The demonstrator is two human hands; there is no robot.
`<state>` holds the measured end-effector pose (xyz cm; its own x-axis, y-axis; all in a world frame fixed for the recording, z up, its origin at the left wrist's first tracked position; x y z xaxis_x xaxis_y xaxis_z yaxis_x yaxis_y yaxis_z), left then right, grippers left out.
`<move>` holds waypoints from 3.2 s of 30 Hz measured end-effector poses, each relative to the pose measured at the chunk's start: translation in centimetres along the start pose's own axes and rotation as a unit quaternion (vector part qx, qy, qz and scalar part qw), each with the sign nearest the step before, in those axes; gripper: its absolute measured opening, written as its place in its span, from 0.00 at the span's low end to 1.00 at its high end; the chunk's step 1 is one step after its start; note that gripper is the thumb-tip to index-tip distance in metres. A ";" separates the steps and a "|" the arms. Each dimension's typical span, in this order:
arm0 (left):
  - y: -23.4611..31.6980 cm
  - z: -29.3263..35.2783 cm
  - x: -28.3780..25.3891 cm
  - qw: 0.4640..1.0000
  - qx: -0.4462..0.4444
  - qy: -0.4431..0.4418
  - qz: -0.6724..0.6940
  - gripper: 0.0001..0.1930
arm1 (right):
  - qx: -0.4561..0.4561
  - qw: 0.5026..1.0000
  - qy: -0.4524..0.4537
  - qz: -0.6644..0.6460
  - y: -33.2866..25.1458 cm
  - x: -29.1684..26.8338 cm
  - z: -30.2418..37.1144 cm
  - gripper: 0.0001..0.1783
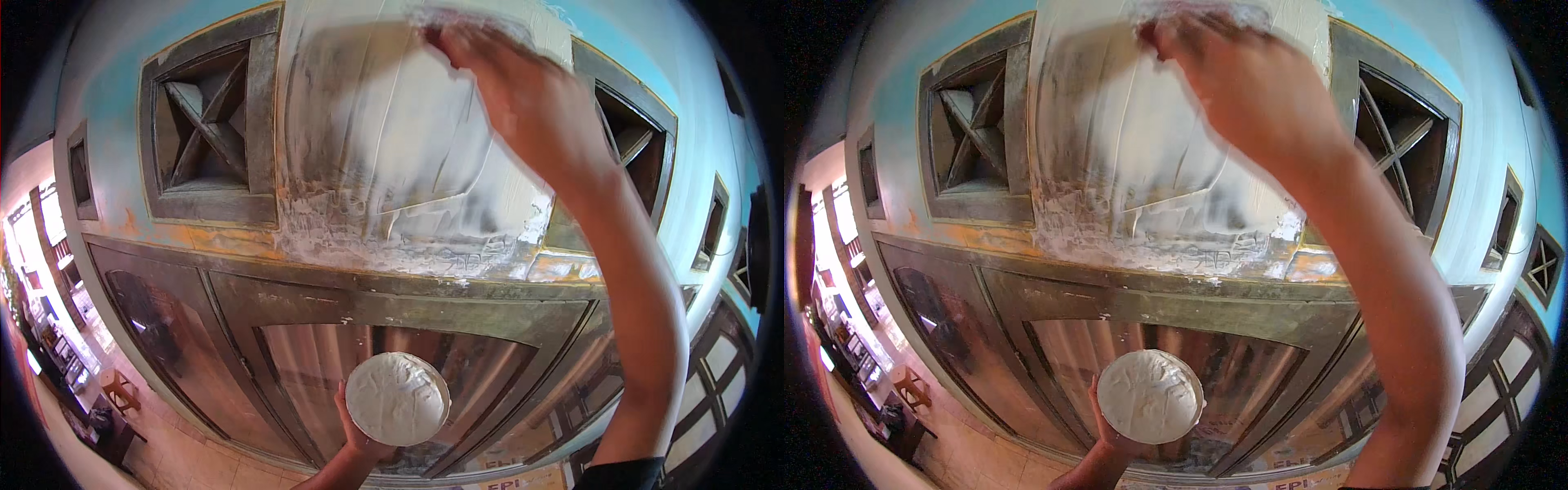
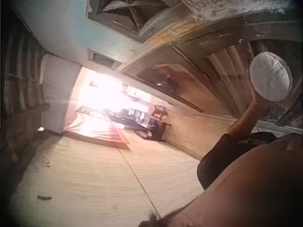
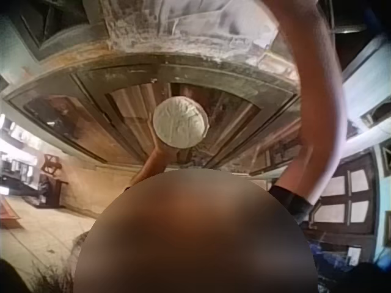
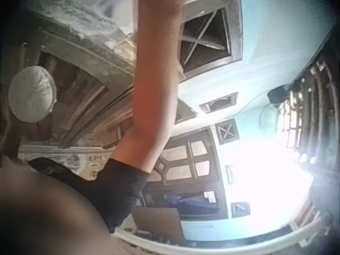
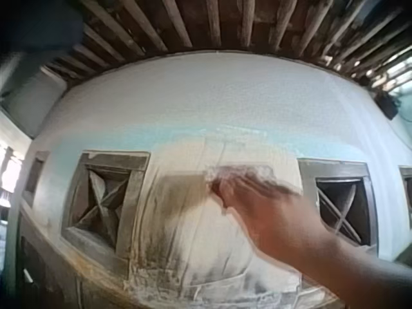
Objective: Applying wall filler or putty to the interface between a wooden cabinet and the wall using a putty knife.
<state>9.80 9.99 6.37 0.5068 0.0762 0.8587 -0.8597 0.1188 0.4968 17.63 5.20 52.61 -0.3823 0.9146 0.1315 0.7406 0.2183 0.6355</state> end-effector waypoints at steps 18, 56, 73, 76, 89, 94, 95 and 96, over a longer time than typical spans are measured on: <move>-0.1 -0.2 -2.3 0.999 0.033 -0.005 0.024 0.47 | -0.116 0.977 -0.178 -0.029 -14.5 -0.5 18.2 0.27; -1.7 -0.5 0.1 0.989 0.022 -0.102 0.107 0.45 | 0.112 0.992 -0.051 -0.030 7.5 -0.9 0.0 0.23; -2.1 -0.6 -1.1 0.998 0.033 0.002 0.045 0.46 | -0.061 0.971 -0.228 -0.048 -11.7 -3.3 20.1 0.28; -2.6 -0.4 -0.4 0.999 0.027 -0.015 0.029 0.45 | -0.047 0.982 -0.175 -0.062 -9.1 -5.2 14.9 0.24; 0.4 0.3 2.9 0.995 0.079 -0.060 0.015 0.47 | -0.010 0.990 -0.022 0.138 6.7 3.4 4.7 0.21; 6.2 2.6 7.0 0.947 0.073 -0.180 0.257 0.44 | -0.070 0.984 -0.066 0.148 -2.1 2.1 12.5 0.27; 6.7 2.6 6.8 0.947 0.070 -0.178 0.258 0.44 | -0.064 0.986 -0.092 0.122 -3.5 1.5 14.2 0.28; 7.3 2.9 6.8 0.961 0.098 -0.200 0.166 0.47 | -0.058 0.988 -0.114 0.090 -5.3 1.3 15.6 0.29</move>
<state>6.82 8.56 16.22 0.1713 -0.3141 0.9338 -0.9851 -0.0382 0.1678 21.83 10.52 37.48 -0.1056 0.9908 0.0846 0.7124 0.0160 0.7016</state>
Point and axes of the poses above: each hand's wrist, its own z-axis away from the middle knuckle, its own x-axis out of the palm, y = z × x, the point moved 10 cm from there along -z, towards the middle knuckle, and after that the axes turned 11 degrees about y, right-handed, at the moved point
